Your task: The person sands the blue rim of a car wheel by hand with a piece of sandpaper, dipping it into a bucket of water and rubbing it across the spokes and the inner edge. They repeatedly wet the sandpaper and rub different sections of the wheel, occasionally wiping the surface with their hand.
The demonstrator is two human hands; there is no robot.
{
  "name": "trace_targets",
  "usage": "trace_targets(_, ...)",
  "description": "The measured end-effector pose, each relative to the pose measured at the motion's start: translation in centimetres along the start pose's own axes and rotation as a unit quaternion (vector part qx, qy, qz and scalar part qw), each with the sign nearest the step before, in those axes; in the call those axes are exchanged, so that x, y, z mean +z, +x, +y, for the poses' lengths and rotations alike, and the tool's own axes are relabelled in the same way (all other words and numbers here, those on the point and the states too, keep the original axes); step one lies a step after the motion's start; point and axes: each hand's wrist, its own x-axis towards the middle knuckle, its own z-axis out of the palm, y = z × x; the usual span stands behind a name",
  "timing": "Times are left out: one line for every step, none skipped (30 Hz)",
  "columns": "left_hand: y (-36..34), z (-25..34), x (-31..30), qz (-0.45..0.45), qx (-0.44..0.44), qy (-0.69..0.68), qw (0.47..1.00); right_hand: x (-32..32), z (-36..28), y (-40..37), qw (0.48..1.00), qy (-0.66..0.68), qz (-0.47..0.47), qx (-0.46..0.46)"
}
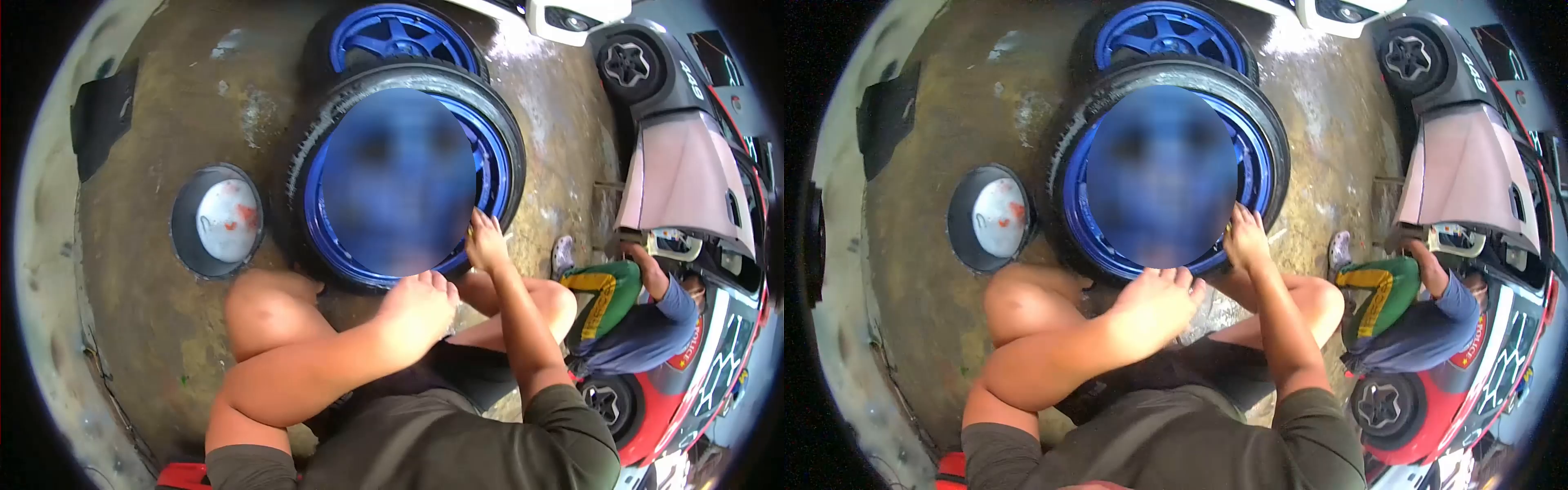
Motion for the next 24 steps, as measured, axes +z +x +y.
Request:
trace_targets(-0.2,-0.1,-0.3,-0.006,-0.003,-0.006,1.0,0.0,0.5,0.8,1.0,0.016,-0.006,0.007)
trace_targets(-0.3,-0.1,-0.5,-0.02,0.001,-0.007,1.0,-0.3,-0.7,1.3,0.997,0.078,0.006,-0.006)
trace_targets(-0.1,-0.2,-0.8,-0.031,0.003,-0.002,1.0,-0.1,-2.1,1.2,0.993,0.113,0.026,-0.017)
trace_targets(0.3,-0.3,-0.9,-0.027,0.004,-0.007,1.0,-0.2,-1.8,0.6,0.989,0.133,0.042,-0.038)
trace_targets(0.5,-0.3,-0.9,-0.027,0.005,-0.013,1.0,-0.1,-1.6,-0.4,0.984,0.156,0.057,-0.057)
trace_targets(0.4,-0.2,-0.9,-0.029,0.006,-0.022,0.999,-0.9,-0.6,-1.0,0.99,0.126,0.04,-0.054)
trace_targets(0.3,-0.4,-0.8,-0.032,0.003,-0.012,0.999,-1.7,0.6,-1.0,0.994,0.094,0.022,-0.057)
trace_targets(0.4,-0.4,-0.8,-0.031,-0.001,-0.001,1.0,-1.5,1.1,-0.5,0.995,0.085,0.023,-0.043)
trace_targets(0.4,-0.1,-0.7,-0.034,0.001,0.004,0.999,-0.3,1.2,0.2,0.99,0.128,0.047,-0.022)
trace_targets(0.6,-0.2,-2.1,-0.078,0.013,-0.011,0.997,-0.6,-0.5,0.2,0.988,0.145,0.041,-0.027)
trace_targets(1.1,-0.1,-1.7,-0.094,0.018,-0.021,0.995,-1.2,-2.2,0.5,0.985,0.162,0.041,-0.038)
trace_targets(1.6,-0.1,-1.4,-0.096,0.019,-0.022,0.995,-0.6,-3.2,0.4,0.98,0.179,0.071,-0.049)
trace_targets(1.8,-0.1,-1.4,-0.102,0.021,-0.021,0.994,-0.6,-2.6,-0.3,0.978,0.182,0.077,-0.065)
trace_targets(1.6,0.0,-1.5,-0.113,0.022,-0.017,0.993,-0.7,-1.5,-1.2,0.981,0.159,0.084,-0.072)
trace_targets(1.7,0.1,-1.6,-0.118,0.019,-0.013,0.993,-1.1,-0.1,-1.6,0.983,0.133,0.091,-0.085)
trace_targets(2.1,0.0,-1.7,-0.12,0.011,-0.012,0.993,-1.0,1.2,-2.3,0.985,0.128,0.097,-0.057)
trace_targets(2.2,-0.1,-1.7,-0.118,0.011,-0.013,0.993,-1.3,2.0,-2.7,0.985,0.128,0.115,-0.026)
trace_targets(2.1,-0.2,-1.6,-0.12,0.013,-0.017,0.993,-1.3,2.9,-3.2,0.972,0.17,0.161,-0.023)
trace_targets(2.1,-0.3,-1.6,-0.121,0.014,-0.02,0.992,-2.3,2.8,-3.1,0.955,0.211,0.207,-0.02)
trace_targets(2.3,-0.3,-1.9,-0.13,0.009,-0.021,0.991,-2.8,2.4,-2.7,0.948,0.228,0.222,-0.019)
trace_targets(2.5,-0.3,-1.8,-0.136,0.008,-0.026,0.99,-2.0,2.2,-2.4,0.961,0.213,0.174,-0.02)
trace_targets(2.7,-0.1,-1.8,-0.147,0.014,-0.025,0.989,-0.6,2.2,-2.9,0.971,0.201,0.131,-0.013)
trace_targets(3.0,-0.1,-1.9,-0.148,0.011,-0.026,0.989,0.0,2.4,-2.5,0.979,0.183,0.086,-0.018)
trace_targets(3.1,-0.1,-2.0,-0.147,0.011,-0.026,0.989,0.5,2.4,-3.0,0.975,0.196,0.099,-0.031)
